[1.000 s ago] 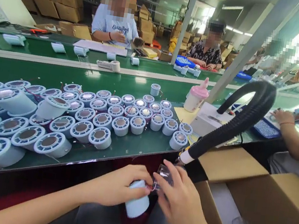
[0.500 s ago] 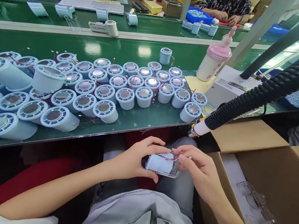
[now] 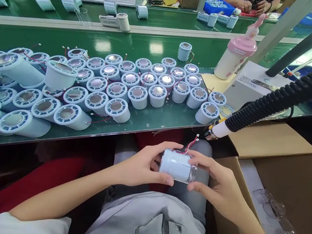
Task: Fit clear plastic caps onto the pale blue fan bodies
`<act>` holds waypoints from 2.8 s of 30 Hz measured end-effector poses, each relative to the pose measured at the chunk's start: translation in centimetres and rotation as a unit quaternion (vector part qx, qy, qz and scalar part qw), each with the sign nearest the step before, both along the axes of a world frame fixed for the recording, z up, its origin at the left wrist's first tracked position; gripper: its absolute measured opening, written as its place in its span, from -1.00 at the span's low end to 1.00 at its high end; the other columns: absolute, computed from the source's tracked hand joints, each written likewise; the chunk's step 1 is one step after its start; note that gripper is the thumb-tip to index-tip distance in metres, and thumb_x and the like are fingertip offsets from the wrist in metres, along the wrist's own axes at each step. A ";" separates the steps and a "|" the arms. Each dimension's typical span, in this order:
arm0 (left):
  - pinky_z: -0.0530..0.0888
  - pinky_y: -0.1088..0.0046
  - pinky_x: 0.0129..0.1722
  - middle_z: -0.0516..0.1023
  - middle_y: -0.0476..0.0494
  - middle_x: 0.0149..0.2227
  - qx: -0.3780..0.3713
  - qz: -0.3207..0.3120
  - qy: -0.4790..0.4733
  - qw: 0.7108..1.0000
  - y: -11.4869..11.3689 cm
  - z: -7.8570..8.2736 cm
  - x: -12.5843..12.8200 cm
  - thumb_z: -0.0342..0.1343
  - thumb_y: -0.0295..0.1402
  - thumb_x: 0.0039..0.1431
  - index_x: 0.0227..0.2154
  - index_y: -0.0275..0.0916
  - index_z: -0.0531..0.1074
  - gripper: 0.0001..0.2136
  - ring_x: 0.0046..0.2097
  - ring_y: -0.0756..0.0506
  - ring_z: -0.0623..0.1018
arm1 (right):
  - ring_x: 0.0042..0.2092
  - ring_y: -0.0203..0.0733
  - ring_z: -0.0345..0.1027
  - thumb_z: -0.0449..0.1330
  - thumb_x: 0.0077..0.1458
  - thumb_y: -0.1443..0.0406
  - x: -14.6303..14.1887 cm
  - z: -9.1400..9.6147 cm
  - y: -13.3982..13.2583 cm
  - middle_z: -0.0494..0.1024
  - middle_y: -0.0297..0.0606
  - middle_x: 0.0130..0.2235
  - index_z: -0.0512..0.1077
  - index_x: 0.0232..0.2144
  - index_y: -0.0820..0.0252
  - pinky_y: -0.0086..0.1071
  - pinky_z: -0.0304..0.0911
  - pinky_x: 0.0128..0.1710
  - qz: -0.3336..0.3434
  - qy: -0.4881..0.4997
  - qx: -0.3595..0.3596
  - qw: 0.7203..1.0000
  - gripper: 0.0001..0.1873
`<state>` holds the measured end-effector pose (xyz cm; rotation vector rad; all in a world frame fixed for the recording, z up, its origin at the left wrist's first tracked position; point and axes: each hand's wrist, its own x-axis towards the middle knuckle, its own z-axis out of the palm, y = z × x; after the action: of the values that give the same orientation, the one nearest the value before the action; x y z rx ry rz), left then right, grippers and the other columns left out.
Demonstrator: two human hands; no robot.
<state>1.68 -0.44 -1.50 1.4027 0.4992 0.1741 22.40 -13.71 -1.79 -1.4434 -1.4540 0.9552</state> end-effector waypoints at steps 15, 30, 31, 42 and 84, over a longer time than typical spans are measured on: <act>0.41 0.22 0.15 0.43 -0.22 0.18 0.178 -0.032 -0.039 0.983 0.3 0.5 -0.6 0.41 -0.30 -0.06 0.22 -0.08 0.28 -0.27 0.18 -0.25 0.44 | -0.03 -0.12 0.41 0.34 0.11 0.10 -0.2 0.3 0.3 0.50 -0.22 -0.02 0.41 -0.02 0.04 -0.36 0.40 -0.09 0.004 0.218 -0.130 0.967 -0.58; 0.34 0.22 0.24 0.39 -0.21 0.22 0.249 -0.051 -0.113 0.961 0.7 0.1 -0.9 0.42 -0.39 -0.08 0.20 -0.06 0.29 -0.26 0.22 -0.22 0.40 | -0.42 -0.39 0.40 0.29 0.10 -0.05 -1.1 -0.5 1.0 0.50 -0.40 -0.37 0.40 -0.18 0.14 -0.56 0.41 -0.41 -0.036 0.355 -0.200 0.912 -0.56; 0.34 0.20 0.24 0.39 -0.22 0.22 0.253 -0.051 -0.114 0.959 0.7 0.1 -0.9 0.42 -0.38 -0.08 0.20 -0.06 0.30 -0.26 0.22 -0.23 0.40 | -0.44 -0.38 0.40 0.28 0.11 -0.07 -1.2 -0.6 1.0 0.49 -0.40 -0.39 0.40 -0.19 0.16 -0.54 0.42 -0.43 -0.037 0.360 -0.210 0.908 -0.55; 0.31 0.20 0.25 0.37 -0.20 0.24 0.263 -0.059 -0.154 0.951 1.0 0.1 -0.8 0.42 -0.47 -0.11 0.21 0.00 0.28 -0.22 0.24 -0.22 0.38 | -0.63 -0.32 0.41 0.13 0.15 -0.19 -2.2 -0.9 1.6 0.53 -0.27 -0.61 0.36 -0.36 0.24 -0.65 0.26 -0.71 0.000 0.457 -0.306 0.835 -0.43; 0.48 0.54 -0.52 0.65 -0.07 -0.17 0.024 -0.012 0.095 0.995 4.4 0.6 -0.1 0.27 -0.13 0.04 0.08 -0.01 0.44 -0.50 -0.33 -0.11 0.60 | -0.29 -0.20 0.50 0.22 0.14 -0.03 1.0 -3.5 0.4 0.62 -0.22 -0.17 0.47 0.09 0.09 -0.33 0.45 -0.26 -0.106 0.204 -0.137 0.964 -0.46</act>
<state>1.59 3.97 -0.90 1.4802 0.6396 0.0334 23.36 -13.30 -5.28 -1.4536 -0.8751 1.2630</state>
